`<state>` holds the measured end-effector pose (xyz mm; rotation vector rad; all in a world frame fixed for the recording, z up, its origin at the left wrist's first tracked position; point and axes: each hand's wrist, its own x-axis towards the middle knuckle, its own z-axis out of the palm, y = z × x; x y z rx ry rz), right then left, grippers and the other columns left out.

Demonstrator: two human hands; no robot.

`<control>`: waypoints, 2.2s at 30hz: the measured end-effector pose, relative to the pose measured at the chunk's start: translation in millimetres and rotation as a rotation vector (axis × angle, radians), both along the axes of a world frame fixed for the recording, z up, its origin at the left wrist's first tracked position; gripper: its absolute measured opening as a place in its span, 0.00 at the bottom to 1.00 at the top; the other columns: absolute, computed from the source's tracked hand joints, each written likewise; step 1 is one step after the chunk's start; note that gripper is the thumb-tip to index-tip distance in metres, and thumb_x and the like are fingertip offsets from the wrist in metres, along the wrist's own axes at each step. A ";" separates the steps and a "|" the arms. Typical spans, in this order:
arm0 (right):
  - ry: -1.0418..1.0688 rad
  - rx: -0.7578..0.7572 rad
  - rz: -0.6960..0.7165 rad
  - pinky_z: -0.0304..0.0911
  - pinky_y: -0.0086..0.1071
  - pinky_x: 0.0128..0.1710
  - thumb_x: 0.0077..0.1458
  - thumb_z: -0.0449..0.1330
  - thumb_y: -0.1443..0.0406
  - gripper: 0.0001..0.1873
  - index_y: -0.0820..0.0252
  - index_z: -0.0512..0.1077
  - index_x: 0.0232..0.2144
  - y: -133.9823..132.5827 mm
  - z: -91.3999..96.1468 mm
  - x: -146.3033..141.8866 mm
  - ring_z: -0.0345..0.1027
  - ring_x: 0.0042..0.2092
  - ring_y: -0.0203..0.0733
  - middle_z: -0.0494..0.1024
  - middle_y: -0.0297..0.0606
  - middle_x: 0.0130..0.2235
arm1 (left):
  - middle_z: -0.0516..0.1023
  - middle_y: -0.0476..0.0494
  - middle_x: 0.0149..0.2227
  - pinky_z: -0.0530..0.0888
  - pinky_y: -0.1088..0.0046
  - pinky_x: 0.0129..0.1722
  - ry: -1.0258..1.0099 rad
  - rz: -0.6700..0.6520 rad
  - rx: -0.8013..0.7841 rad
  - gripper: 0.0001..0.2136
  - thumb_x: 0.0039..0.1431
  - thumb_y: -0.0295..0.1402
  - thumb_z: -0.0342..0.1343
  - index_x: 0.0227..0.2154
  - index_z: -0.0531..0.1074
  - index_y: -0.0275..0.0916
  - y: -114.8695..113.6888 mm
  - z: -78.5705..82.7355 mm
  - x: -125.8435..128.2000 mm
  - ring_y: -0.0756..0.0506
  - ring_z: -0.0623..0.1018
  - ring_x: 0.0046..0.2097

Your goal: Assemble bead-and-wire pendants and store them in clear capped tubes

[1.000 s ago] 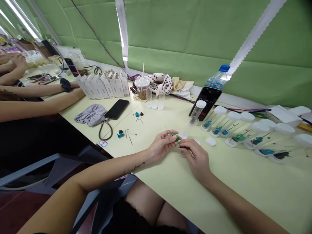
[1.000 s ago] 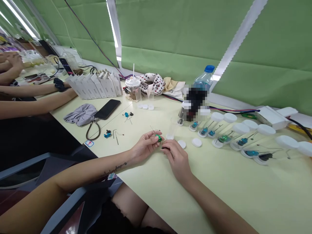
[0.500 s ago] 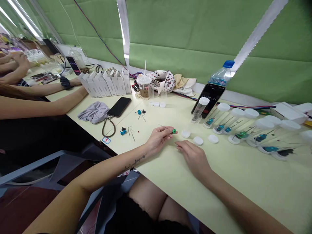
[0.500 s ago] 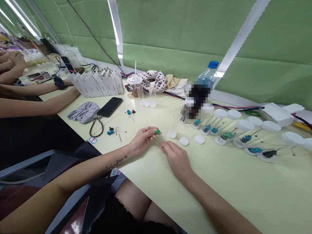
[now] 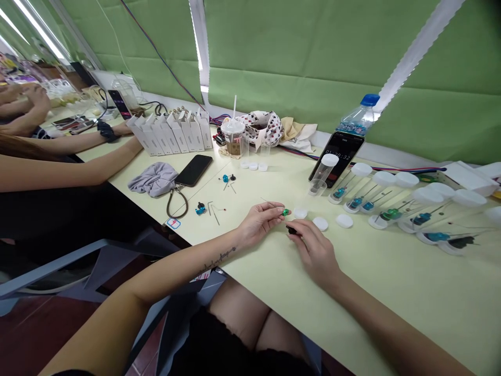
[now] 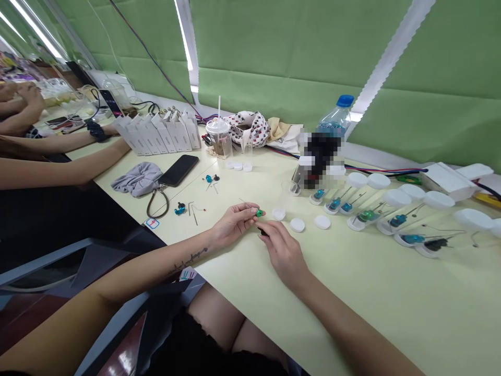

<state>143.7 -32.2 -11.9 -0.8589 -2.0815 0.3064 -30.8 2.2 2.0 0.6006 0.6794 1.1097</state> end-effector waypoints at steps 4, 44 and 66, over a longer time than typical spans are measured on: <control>0.159 -0.085 -0.078 0.70 0.33 0.35 0.60 0.58 0.67 0.11 0.54 0.70 0.45 2.5 -1.2 3.4 0.70 0.36 0.39 0.75 0.36 0.37 | 0.79 0.44 0.31 0.72 0.82 0.34 -0.019 -0.015 -0.030 0.09 0.48 0.25 0.66 0.33 0.75 0.29 -0.6 0.3 -0.3 0.56 0.76 0.29; 0.082 0.127 0.011 0.72 0.37 0.39 0.59 0.55 0.71 0.14 0.56 0.66 0.47 -1.4 -2.3 -2.1 0.72 0.43 0.42 0.75 0.43 0.43 | 0.70 0.50 0.28 0.64 0.78 0.29 -0.070 -0.119 0.032 0.14 0.46 0.33 0.68 0.31 0.72 0.33 -5.0 -4.6 3.8 0.56 0.67 0.26; 0.135 -0.030 -0.137 0.69 0.38 0.39 0.62 0.54 0.65 0.06 0.55 0.70 0.40 6.7 0.8 0.7 0.70 0.43 0.44 0.74 0.41 0.40 | 0.74 0.48 0.29 0.68 0.76 0.35 0.041 -0.070 0.045 0.11 0.45 0.27 0.67 0.33 0.73 0.32 -2.5 -9.7 6.0 0.55 0.72 0.29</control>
